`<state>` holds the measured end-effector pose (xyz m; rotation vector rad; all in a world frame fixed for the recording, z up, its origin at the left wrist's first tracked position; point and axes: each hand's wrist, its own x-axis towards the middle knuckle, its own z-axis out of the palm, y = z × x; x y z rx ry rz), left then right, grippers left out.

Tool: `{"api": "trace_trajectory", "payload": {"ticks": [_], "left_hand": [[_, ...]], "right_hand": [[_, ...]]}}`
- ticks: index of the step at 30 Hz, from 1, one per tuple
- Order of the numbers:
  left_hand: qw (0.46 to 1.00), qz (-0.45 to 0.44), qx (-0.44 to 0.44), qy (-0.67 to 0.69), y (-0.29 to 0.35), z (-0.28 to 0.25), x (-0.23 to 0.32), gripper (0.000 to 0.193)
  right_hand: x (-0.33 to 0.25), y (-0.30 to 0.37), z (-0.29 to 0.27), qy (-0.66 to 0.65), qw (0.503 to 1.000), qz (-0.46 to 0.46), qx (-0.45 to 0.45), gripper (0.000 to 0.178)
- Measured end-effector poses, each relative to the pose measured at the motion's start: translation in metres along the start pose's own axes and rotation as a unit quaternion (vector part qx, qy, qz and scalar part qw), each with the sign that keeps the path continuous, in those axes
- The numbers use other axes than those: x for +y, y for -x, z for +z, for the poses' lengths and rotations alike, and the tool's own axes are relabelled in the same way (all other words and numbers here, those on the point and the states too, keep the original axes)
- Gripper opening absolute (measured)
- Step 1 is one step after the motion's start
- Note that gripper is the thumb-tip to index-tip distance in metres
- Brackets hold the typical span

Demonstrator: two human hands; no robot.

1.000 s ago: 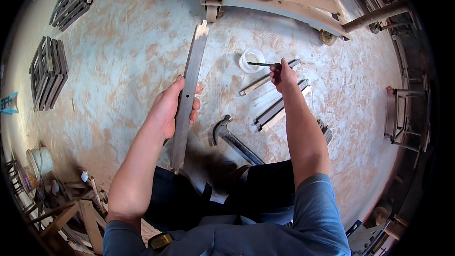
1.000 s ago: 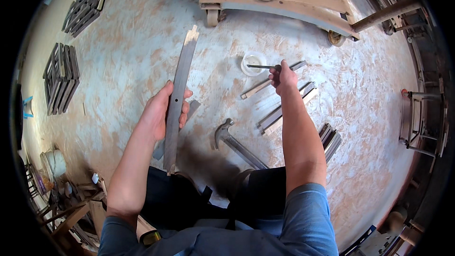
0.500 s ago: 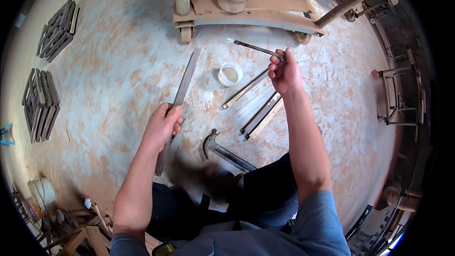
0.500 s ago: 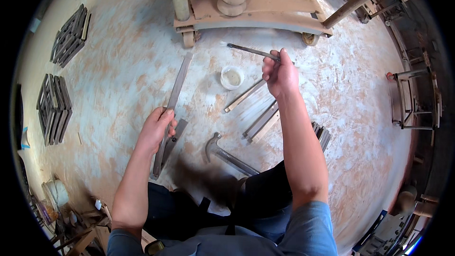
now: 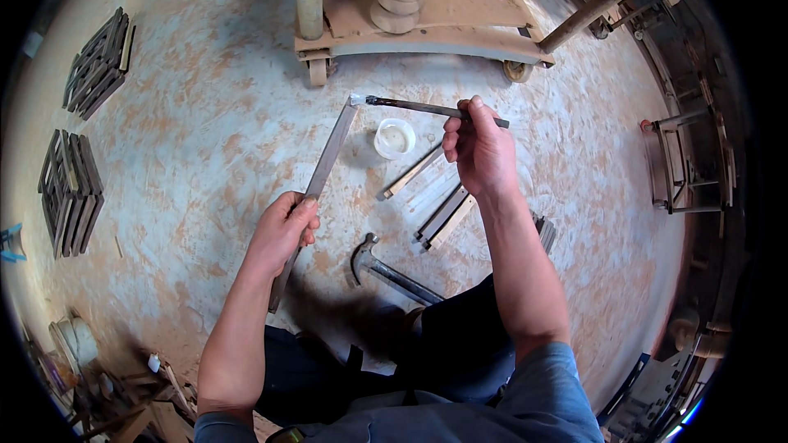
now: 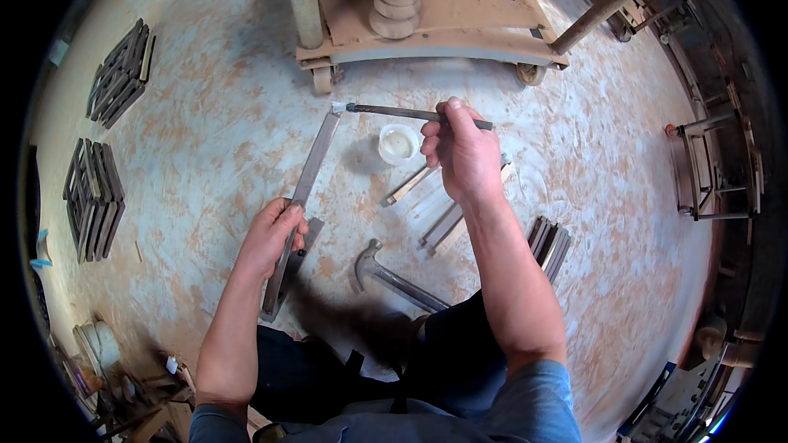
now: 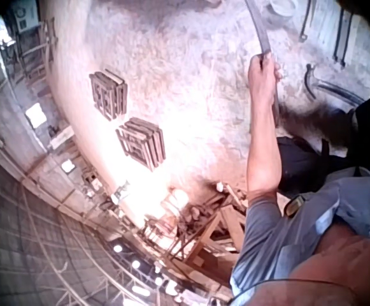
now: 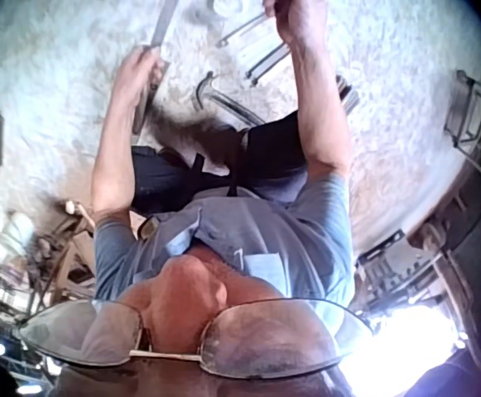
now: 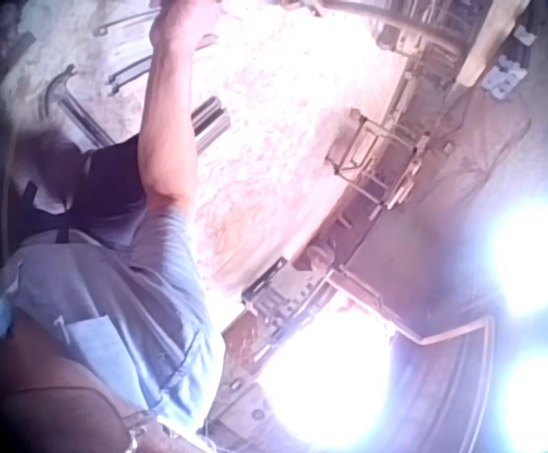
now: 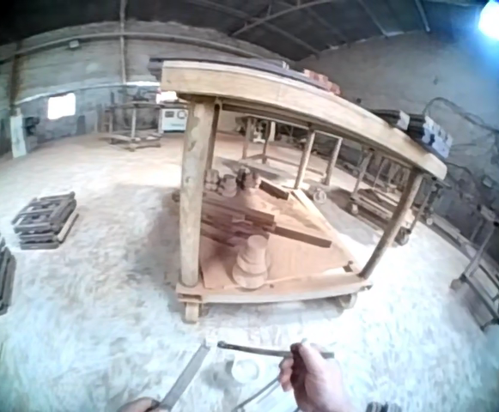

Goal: The person assembles a wooden frame by hammering nails into wooden pieces. They measure the frame with a tape measure, stack completed frames, and apply glue to wooden slats before hammering them together.

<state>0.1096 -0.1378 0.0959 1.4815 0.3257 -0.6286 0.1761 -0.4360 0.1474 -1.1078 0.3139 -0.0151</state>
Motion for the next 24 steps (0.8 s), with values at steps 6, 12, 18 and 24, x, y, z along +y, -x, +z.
{"api": "trace_trajectory", "payload": {"ticks": [6,12,18,24], "left_hand": [[1.000,-0.001,-0.004,0.002,0.003,0.000,0.000,0.023],[1.000,0.006,-0.005,0.001,0.004,0.002,0.001,0.021],[0.999,0.019,0.010,-0.037,0.008,0.005,0.002,0.021],[0.929,0.121,0.169,-0.306,0.006,0.004,-0.009,0.043]], "right_hand": [[0.004,-0.001,0.000,0.038,0.999,-0.001,-0.003,0.031],[-0.004,0.002,-0.004,0.032,0.999,-0.030,0.002,0.029],[-0.005,0.007,-0.001,0.055,0.998,-0.028,0.006,0.029],[-0.011,0.015,-0.001,0.091,0.994,-0.059,0.020,0.029]]}}
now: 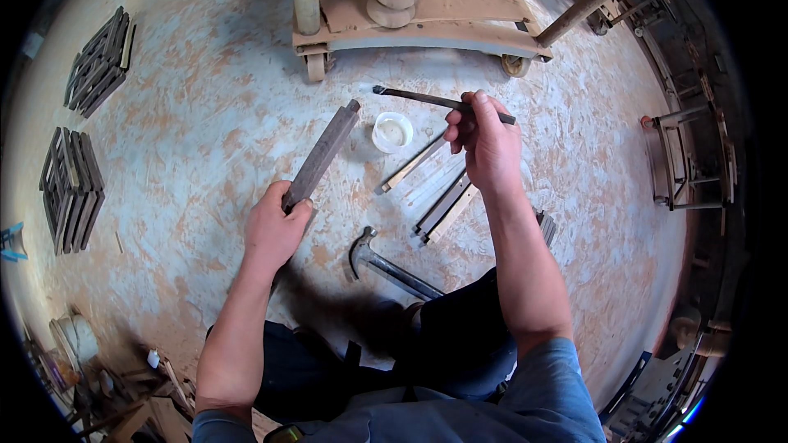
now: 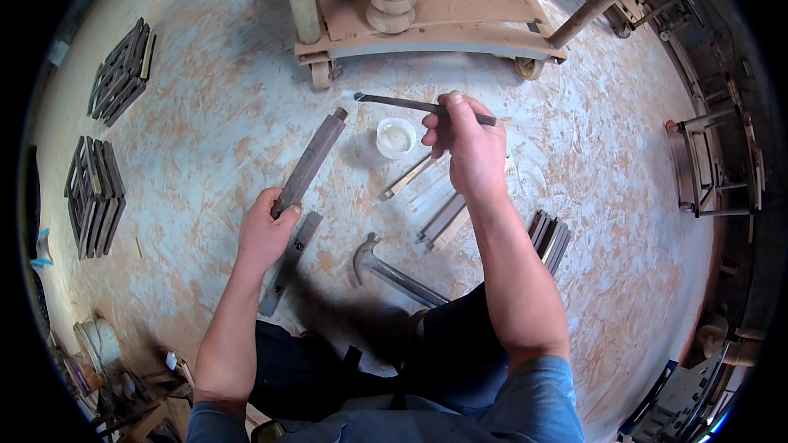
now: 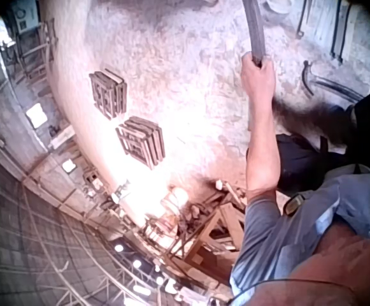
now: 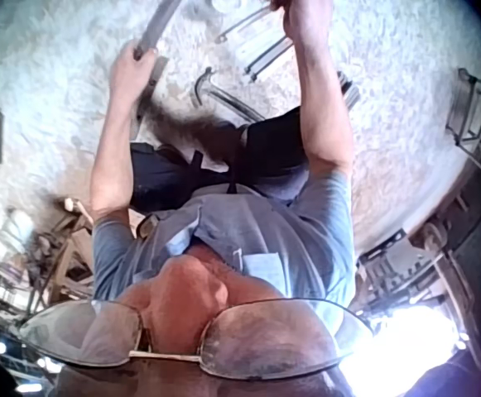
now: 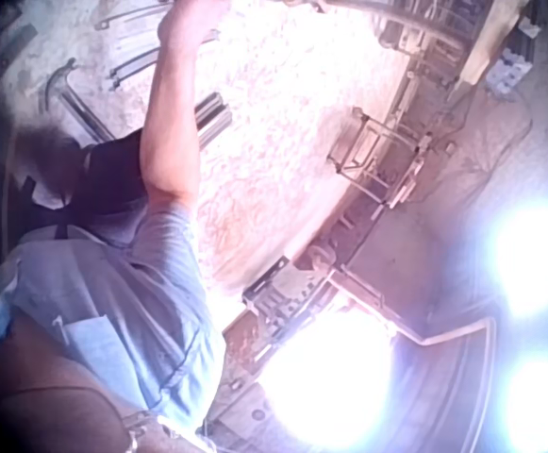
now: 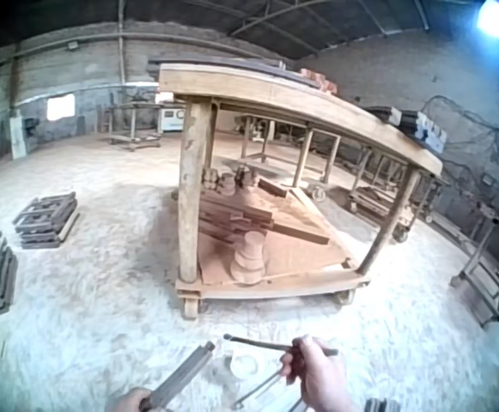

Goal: The person assembles a wooden frame by hammering nails into wooden pieces. They measure the frame with a tape measure, stack completed frames, and apply glue to wooden slats before hammering them together.

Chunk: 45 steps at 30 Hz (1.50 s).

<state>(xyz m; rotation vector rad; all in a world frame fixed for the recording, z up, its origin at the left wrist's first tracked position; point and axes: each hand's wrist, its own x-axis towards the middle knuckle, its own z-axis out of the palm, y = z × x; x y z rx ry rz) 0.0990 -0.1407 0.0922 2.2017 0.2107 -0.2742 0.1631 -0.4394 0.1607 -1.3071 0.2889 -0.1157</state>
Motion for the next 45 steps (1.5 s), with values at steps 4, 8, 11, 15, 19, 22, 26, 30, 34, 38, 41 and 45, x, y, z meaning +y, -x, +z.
{"api": "trace_trajectory", "payload": {"ticks": [4,8,11,15,19,22,26,30,34,38,41,45], "left_hand": [[0.997,-0.021,0.020,-0.076,0.005,-0.005,0.010,0.046],[0.996,0.001,0.026,-0.080,0.009,-0.007,0.013,0.044],[0.996,-0.016,0.012,-0.084,0.012,-0.010,0.021,0.045],[0.988,0.014,0.036,-0.150,0.016,-0.010,0.017,0.047],[0.979,0.005,0.030,-0.203,0.018,-0.012,0.019,0.049],[0.976,0.018,0.042,-0.213,0.019,-0.010,0.017,0.048],[0.973,0.008,0.053,-0.224,0.020,-0.008,0.019,0.044],[0.972,0.009,0.049,-0.230,0.019,-0.009,0.017,0.045],[0.975,-0.015,0.028,-0.219,0.018,-0.010,0.022,0.044],[0.967,0.058,0.056,-0.244,0.018,-0.009,0.009,0.041],[0.967,0.069,0.068,-0.235,0.018,-0.009,0.008,0.044],[0.960,0.088,0.076,-0.255,0.016,-0.007,0.001,0.050]], "right_hand": [[0.002,0.009,0.009,0.029,0.999,0.000,-0.012,0.027],[0.006,0.008,0.009,0.068,0.997,0.000,-0.024,0.026],[0.006,0.006,0.006,0.079,0.997,-0.004,-0.009,0.026],[0.002,0.009,0.006,0.054,0.998,-0.008,0.006,0.026],[0.001,0.016,0.013,0.078,0.997,-0.008,-0.019,0.025],[0.002,0.019,0.018,0.129,0.991,-0.002,-0.026,0.024],[0.004,0.022,0.020,0.150,0.987,0.000,-0.049,0.024],[0.002,0.025,0.023,0.172,0.984,-0.012,-0.051,0.025],[0.005,0.024,0.020,0.211,0.975,-0.028,-0.061,0.025],[0.002,0.021,0.020,0.204,0.978,-0.039,-0.030,0.025],[-0.002,0.023,0.023,0.191,0.980,-0.038,-0.034,0.025],[-0.001,0.027,0.026,0.196,0.978,-0.049,-0.047,0.025]]}}
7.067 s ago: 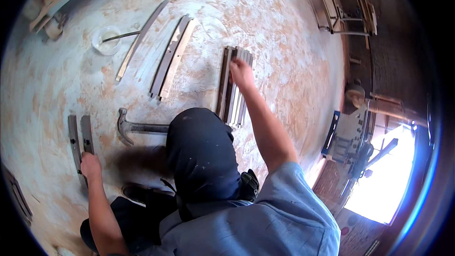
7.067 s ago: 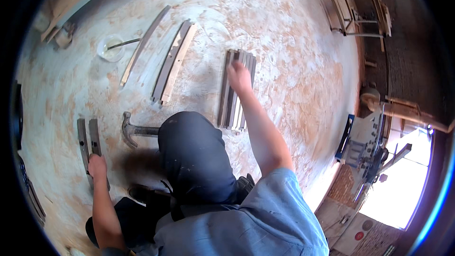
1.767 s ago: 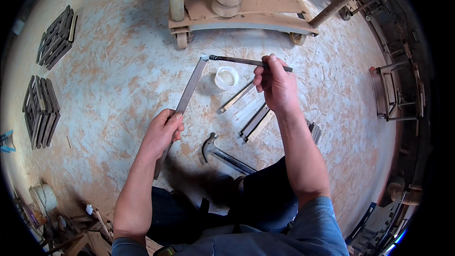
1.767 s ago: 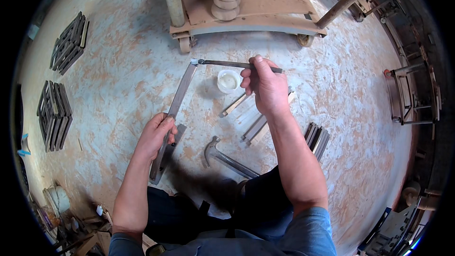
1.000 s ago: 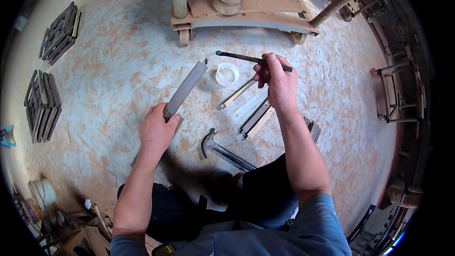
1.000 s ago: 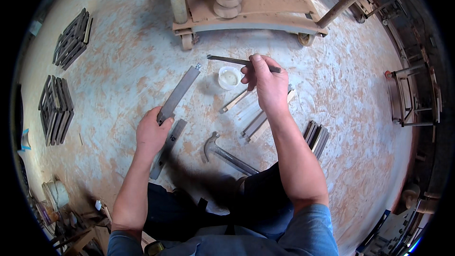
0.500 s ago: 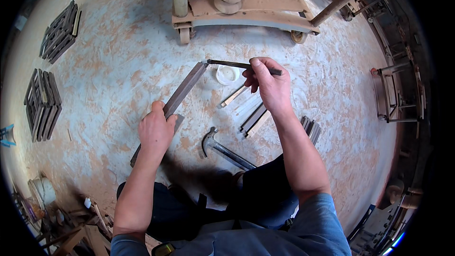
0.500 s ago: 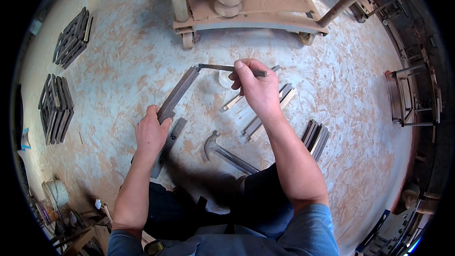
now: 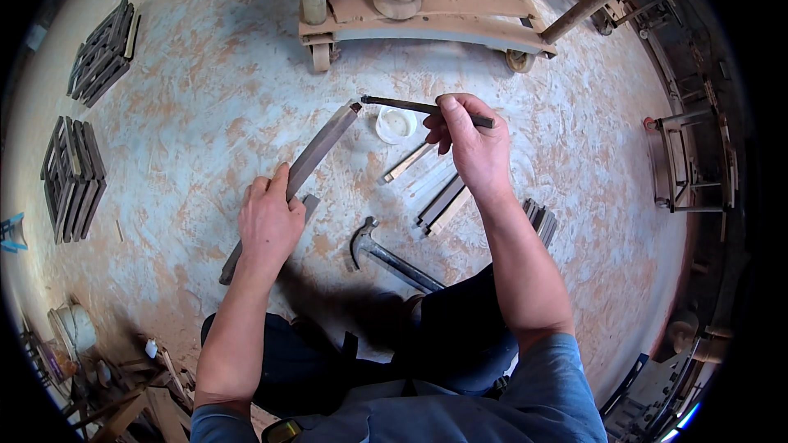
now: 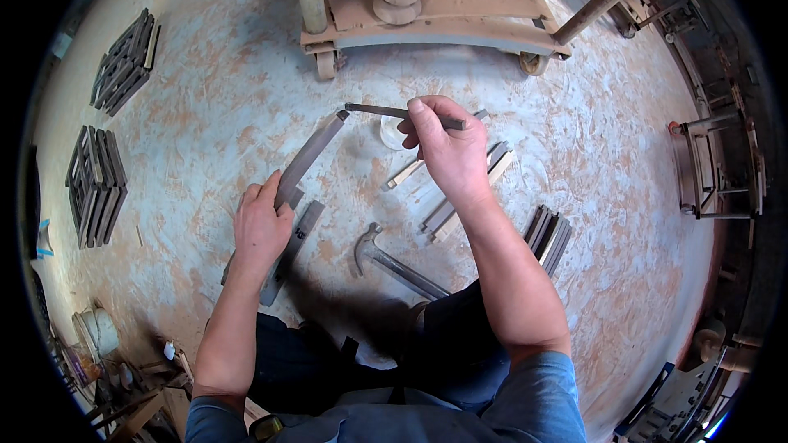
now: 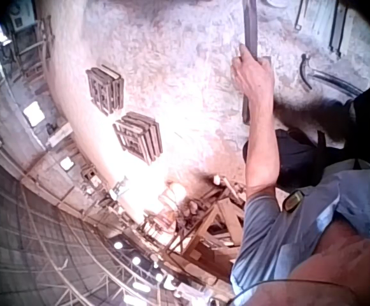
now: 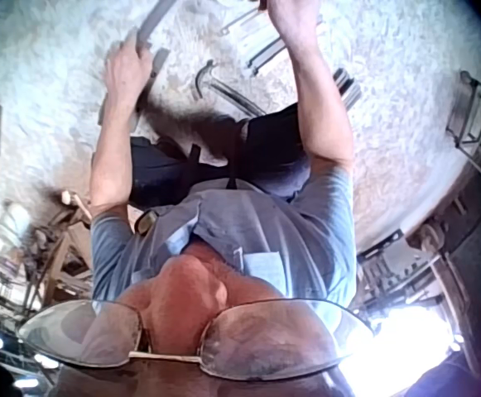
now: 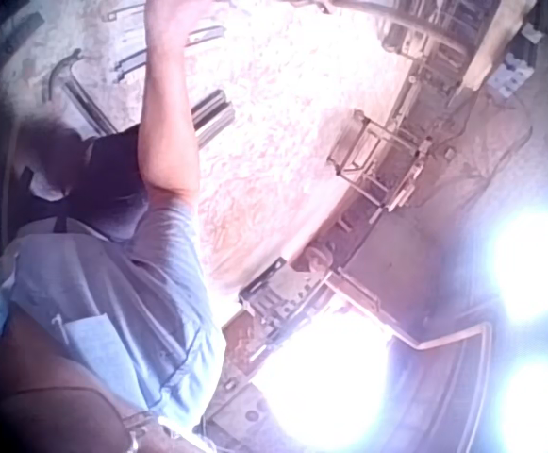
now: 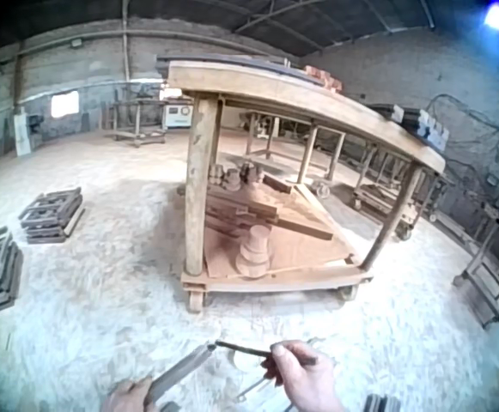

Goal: The person assembles a wooden frame by hammering nails into wooden pieces. They measure the frame with a tape measure, stack completed frames, and apply glue to wooden slats before hammering them together.

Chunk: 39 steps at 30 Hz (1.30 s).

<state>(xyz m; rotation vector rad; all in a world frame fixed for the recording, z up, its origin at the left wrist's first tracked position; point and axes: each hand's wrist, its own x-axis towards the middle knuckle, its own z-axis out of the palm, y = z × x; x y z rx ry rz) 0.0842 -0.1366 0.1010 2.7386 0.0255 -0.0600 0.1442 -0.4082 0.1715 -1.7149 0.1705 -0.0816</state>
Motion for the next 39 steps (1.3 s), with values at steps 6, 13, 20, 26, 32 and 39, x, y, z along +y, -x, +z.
{"api": "trace_trajectory", "payload": {"ticks": [6,13,20,26,32,39], "left_hand": [[0.999,0.026,0.029,-0.003,0.001,0.002,0.001,0.052],[0.997,0.034,0.068,-0.018,-0.002,0.005,0.002,0.048],[0.822,-0.195,0.035,0.534,-0.040,-0.015,-0.047,0.022],[0.494,-0.282,0.203,0.797,-0.055,-0.033,-0.094,0.026],[0.370,-0.285,0.134,0.874,-0.057,-0.024,-0.121,0.028],[0.484,-0.380,0.185,0.766,-0.057,-0.028,-0.090,0.025]], "right_hand": [[0.004,-0.002,0.001,0.022,1.000,0.011,-0.011,0.024],[0.011,-0.009,-0.005,0.048,0.999,-0.005,0.013,0.024],[-0.001,-0.002,0.002,-0.165,0.985,0.050,0.006,0.028],[0.007,0.024,0.016,-0.354,0.908,0.118,-0.192,0.034],[0.015,0.035,0.031,-0.357,0.873,0.184,-0.278,0.031],[0.008,0.042,0.043,-0.151,0.910,0.097,-0.374,0.018]]}}
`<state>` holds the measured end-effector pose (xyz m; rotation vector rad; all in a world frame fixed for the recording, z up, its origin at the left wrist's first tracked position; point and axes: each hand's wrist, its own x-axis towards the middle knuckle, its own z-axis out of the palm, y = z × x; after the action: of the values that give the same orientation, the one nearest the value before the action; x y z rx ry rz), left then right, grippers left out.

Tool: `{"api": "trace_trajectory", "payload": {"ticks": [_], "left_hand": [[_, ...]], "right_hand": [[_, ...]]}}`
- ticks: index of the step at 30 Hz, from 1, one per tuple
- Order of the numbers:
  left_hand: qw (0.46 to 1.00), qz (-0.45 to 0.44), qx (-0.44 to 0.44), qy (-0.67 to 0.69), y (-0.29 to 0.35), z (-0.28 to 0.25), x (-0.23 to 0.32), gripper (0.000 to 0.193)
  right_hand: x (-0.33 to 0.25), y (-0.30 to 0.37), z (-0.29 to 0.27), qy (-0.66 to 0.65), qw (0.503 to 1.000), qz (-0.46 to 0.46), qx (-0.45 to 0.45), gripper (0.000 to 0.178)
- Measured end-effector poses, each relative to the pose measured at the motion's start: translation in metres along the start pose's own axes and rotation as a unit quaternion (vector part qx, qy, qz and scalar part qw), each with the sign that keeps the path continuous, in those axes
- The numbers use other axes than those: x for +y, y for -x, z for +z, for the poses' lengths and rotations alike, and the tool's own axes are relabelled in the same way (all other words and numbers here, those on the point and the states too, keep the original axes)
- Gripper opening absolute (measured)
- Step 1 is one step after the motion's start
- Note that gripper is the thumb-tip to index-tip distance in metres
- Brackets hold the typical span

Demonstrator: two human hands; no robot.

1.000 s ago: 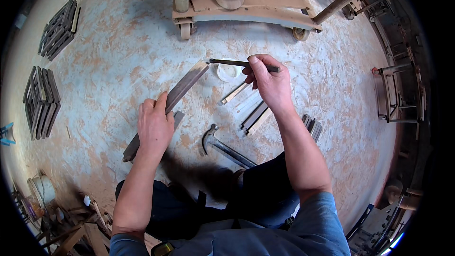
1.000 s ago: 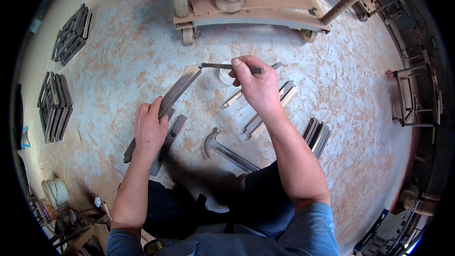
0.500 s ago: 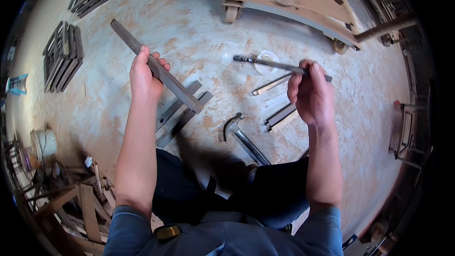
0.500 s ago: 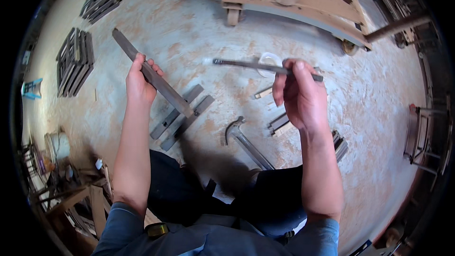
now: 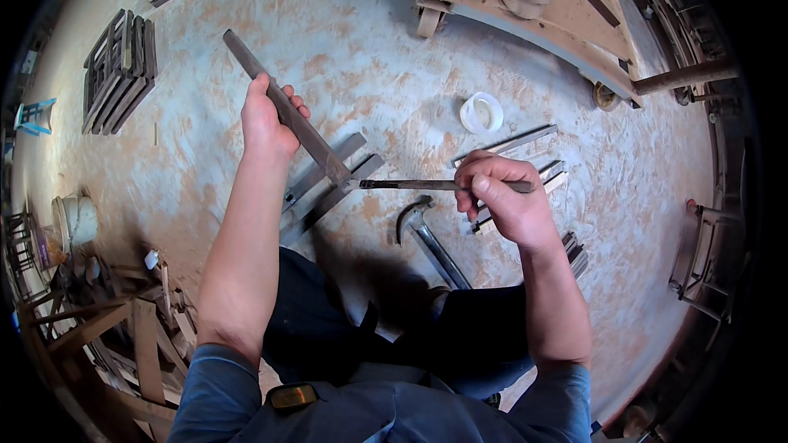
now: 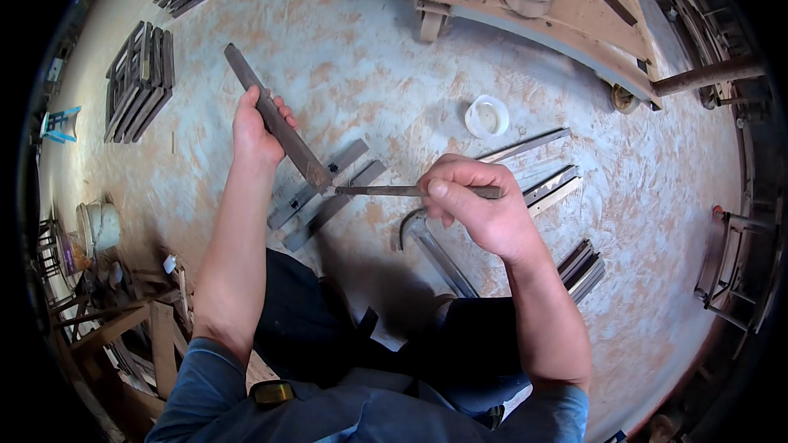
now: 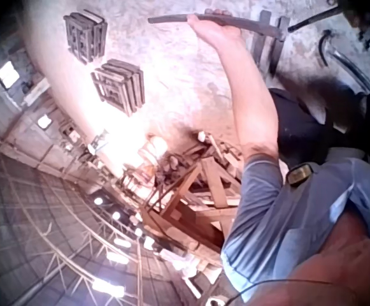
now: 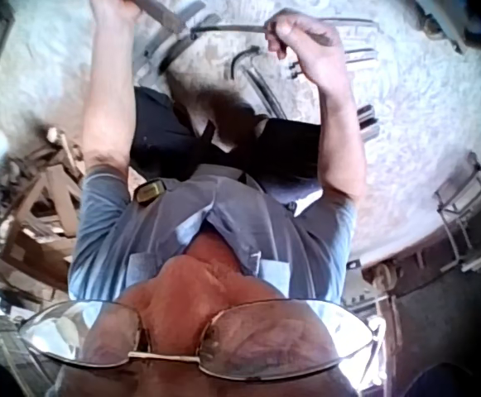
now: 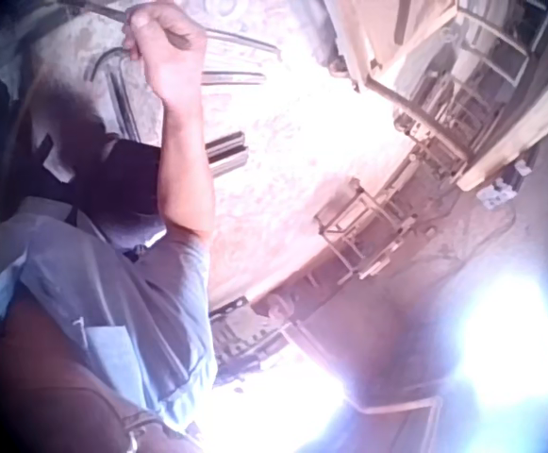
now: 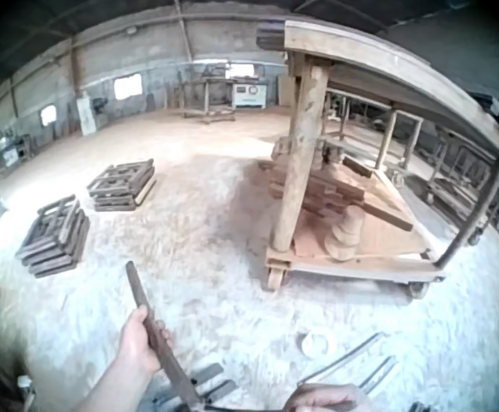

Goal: The person assembles a wooden frame by hammering nails into wooden pieces. They measure the frame with a tape measure, stack completed frames, and apply glue to wooden slats before hammering them together.

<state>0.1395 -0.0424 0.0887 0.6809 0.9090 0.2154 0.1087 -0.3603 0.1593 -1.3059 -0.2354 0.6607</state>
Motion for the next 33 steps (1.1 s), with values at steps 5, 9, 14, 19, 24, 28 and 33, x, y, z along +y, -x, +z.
{"api": "trace_trajectory", "payload": {"ticks": [5,9,14,19,24,28,33], "left_hand": [[1.000,-0.003,-0.007,-0.031,-0.004,-0.003,-0.001,0.026],[0.999,0.003,-0.010,-0.043,-0.006,-0.004,-0.005,0.025],[0.998,0.016,0.020,-0.057,-0.004,-0.002,-0.003,0.026],[0.996,0.031,0.023,-0.079,-0.014,-0.010,-0.002,0.027],[0.997,0.037,0.006,-0.068,-0.015,-0.009,0.003,0.027],[0.999,0.043,-0.022,0.026,-0.005,0.002,0.006,0.028],[0.995,0.013,-0.077,0.069,-0.013,-0.008,0.008,0.029]], "right_hand": [[0.003,-0.006,0.004,0.010,1.000,0.015,-0.006,0.015],[0.006,-0.011,0.007,0.020,0.999,0.029,-0.015,0.013],[0.003,-0.014,0.010,0.068,0.996,0.046,-0.044,0.009],[-0.004,-0.013,0.010,0.128,0.989,0.015,-0.070,0.007],[-0.006,-0.012,0.002,0.060,0.997,0.006,-0.038,0.013],[0.005,-0.009,-0.013,-0.108,0.991,-0.002,0.080,0.033],[0.015,-0.018,-0.019,-0.147,0.987,0.009,0.059,0.036]]}}
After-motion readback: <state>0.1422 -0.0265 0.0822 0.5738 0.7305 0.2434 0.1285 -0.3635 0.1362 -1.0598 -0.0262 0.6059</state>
